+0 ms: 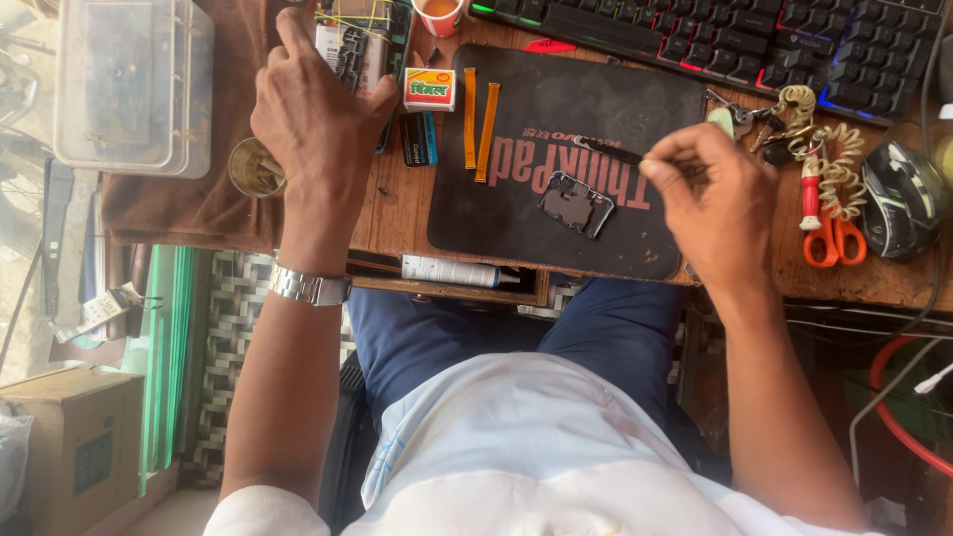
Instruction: The person works on a disassembled mobile phone, using tweezers to remove small components from a black plastic frame and a brush to clean the frame. The person then places a small blue component onto the frame.
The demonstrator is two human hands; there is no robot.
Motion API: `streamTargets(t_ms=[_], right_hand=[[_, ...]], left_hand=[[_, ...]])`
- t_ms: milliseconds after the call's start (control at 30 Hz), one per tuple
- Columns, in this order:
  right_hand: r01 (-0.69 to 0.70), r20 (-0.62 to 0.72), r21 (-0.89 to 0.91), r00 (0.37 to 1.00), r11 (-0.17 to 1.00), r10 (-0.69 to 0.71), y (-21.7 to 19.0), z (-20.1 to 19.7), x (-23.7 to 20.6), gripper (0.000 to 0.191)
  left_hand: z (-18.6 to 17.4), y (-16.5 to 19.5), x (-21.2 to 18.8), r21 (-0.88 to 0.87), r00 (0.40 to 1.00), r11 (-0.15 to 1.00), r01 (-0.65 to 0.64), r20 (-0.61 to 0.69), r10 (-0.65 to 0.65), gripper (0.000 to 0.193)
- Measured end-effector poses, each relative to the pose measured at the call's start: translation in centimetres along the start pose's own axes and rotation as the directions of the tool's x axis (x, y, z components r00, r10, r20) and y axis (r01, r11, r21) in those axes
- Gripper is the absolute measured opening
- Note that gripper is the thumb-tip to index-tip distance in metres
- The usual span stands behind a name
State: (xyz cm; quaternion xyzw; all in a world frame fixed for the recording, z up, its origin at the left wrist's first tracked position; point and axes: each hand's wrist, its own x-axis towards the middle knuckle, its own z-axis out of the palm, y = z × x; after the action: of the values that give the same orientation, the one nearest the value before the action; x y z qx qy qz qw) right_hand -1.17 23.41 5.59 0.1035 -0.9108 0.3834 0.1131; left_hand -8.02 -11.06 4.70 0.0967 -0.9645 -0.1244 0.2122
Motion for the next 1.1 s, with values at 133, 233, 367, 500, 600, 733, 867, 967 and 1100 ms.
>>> streamTargets(t_ms=[133, 233, 367, 500, 600, 733, 867, 967, 1100], right_hand=[[0.092, -0.065, -0.214, 0.992, 0.973, -0.108, 1.0, -1.3, -0.8, 0.013], [0.045, -0.111, -0.26, 0.991, 0.964, -0.077, 1.5, -1.7, -1.6, 0.012], [-0.029, -0.142, -0.16, 0.99, 0.987, 0.007, 1.9, -2.2, -2.9, 0.008], [0.042, -0.124, -0.249, 0.99, 0.968, -0.074, 2.3, -2.0, -3.5, 0.016], [0.081, -0.099, -0.302, 0.988, 0.95, -0.116, 2.5, -0.9, -3.3, 0.03], [0.135, -0.081, -0.453, 0.978, 0.881, -0.191, 2.9, 0.8, -1.8, 0.032], [0.131, -0.118, -0.386, 0.975, 0.913, -0.19, 3.2, 1.0, -1.0, 0.023], [0.056, -0.193, -0.174, 0.977, 0.983, -0.09, 3.3, 1.4, -1.1, 0.02], [-0.081, -0.196, 0.514, 0.958, 0.854, 0.208, 3.4, 2.7, -1.9, 0.014]], left_hand=[[0.7, -0.3, -0.7, -0.038, 0.999, 0.999, 0.005, 0.042, -0.003, 0.097], [0.9, -0.5, -1.2, -0.02, 0.999, 1.0, 0.005, 0.048, -0.004, 0.095], [-0.1, 0.5, -2.1, 0.102, 0.951, 0.977, -0.189, -0.231, 0.208, 0.089], [-1.6, 3.4, -5.6, -0.343, 0.983, 0.931, -0.122, 0.085, 0.16, 0.057], [-1.1, 6.1, -8.4, -0.635, 0.881, 0.689, -0.35, 0.027, 0.473, 0.049], [0.0, 7.6, -10.0, -0.693, 0.786, 0.603, -0.395, 0.084, 0.612, 0.057], [0.2, 7.5, -10.1, -0.609, 0.753, 0.646, -0.46, 0.118, 0.647, 0.049], [0.0, 7.3, -10.3, -0.591, 0.753, 0.665, -0.458, 0.139, 0.643, 0.044], [0.1, 7.5, -10.7, -0.605, 0.781, 0.666, -0.436, 0.114, 0.615, 0.041]])
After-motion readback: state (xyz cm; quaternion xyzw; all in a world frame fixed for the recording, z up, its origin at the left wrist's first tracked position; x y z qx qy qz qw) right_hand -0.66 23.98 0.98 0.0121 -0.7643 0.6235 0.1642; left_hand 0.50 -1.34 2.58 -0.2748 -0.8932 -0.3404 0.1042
